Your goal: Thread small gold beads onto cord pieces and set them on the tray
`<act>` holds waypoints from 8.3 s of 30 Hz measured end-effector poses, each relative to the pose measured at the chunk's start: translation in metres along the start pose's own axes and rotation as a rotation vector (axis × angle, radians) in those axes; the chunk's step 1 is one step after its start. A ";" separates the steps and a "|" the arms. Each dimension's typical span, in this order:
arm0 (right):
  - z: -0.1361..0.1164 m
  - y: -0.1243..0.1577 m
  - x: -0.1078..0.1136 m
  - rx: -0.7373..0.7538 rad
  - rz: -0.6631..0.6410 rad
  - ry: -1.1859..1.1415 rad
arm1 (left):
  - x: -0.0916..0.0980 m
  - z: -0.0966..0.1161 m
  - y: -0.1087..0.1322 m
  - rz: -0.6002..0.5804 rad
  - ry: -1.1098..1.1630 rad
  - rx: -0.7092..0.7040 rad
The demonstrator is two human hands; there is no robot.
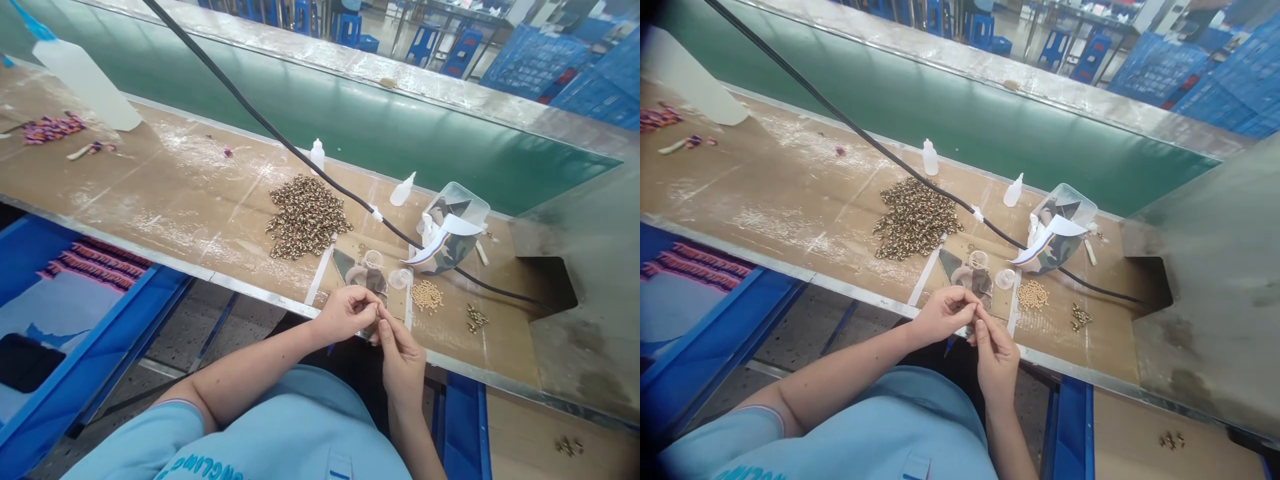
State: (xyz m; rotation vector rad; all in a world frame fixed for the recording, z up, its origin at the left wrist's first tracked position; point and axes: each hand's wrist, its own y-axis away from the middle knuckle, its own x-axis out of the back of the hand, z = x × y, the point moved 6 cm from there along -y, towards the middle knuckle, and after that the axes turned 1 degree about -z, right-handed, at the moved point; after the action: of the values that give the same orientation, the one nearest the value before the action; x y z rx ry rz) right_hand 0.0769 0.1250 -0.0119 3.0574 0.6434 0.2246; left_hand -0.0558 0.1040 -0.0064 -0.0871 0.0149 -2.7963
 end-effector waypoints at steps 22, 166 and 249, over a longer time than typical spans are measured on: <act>-0.007 -0.041 0.088 0.286 0.278 0.883 | -0.002 0.009 0.000 -0.044 -0.231 -0.185; 0.014 -0.034 0.030 0.234 0.115 0.389 | 0.023 0.015 0.010 0.109 -0.322 -0.331; -0.081 -0.076 0.020 0.941 -0.135 1.203 | 0.008 -0.015 -0.002 -0.064 0.671 0.264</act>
State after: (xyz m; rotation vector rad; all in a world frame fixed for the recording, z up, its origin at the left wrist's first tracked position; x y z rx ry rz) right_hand 0.0530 0.2007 0.0676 3.2386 1.1922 2.4537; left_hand -0.0648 0.1032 -0.0209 0.9189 -0.1950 -2.7200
